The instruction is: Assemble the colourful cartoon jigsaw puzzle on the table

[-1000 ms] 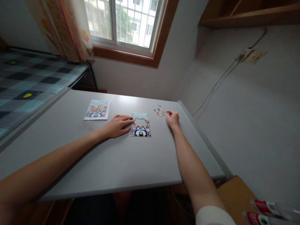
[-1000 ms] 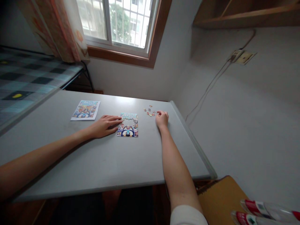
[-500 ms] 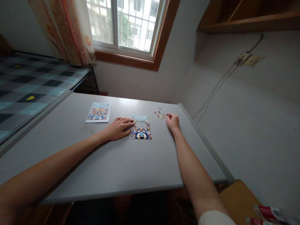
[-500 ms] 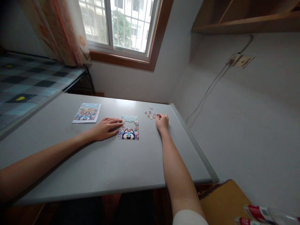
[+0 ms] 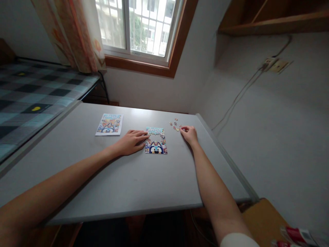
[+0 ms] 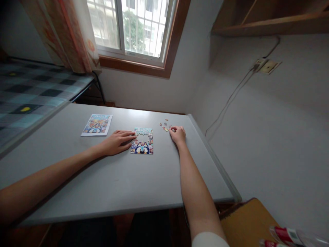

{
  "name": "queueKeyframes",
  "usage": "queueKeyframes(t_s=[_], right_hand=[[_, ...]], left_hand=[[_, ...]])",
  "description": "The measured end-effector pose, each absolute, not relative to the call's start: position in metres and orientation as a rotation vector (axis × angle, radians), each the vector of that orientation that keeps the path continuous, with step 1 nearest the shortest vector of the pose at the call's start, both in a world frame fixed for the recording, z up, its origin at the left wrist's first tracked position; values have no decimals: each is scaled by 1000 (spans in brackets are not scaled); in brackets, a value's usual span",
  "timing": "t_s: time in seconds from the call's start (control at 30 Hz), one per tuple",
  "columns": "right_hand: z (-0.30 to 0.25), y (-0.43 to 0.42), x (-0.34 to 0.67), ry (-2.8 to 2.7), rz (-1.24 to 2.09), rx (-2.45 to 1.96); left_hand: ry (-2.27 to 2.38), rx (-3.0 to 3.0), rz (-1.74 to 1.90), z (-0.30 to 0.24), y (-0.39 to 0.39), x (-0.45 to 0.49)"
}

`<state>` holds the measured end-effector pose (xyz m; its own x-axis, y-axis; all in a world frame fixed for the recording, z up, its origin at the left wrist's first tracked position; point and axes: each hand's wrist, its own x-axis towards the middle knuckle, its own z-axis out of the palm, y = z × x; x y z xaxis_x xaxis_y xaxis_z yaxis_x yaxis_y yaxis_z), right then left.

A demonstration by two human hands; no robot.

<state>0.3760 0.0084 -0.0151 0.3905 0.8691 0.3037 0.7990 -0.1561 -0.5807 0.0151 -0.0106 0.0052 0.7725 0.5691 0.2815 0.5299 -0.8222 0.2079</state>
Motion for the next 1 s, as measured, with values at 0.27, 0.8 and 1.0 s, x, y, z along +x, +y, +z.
queueKeyframes(t_s=[0.27, 0.8, 1.0], right_hand=[[-8, 8, 383, -1375, 260, -1994], [14, 5, 360, -1235, 654, -1527], [20, -7, 291, -1506, 965, -1307]], left_hand=[[882, 2822, 526, 5, -10, 15], [870, 2815, 536, 4, -9, 15], [875, 2809, 547, 3, -9, 15]])
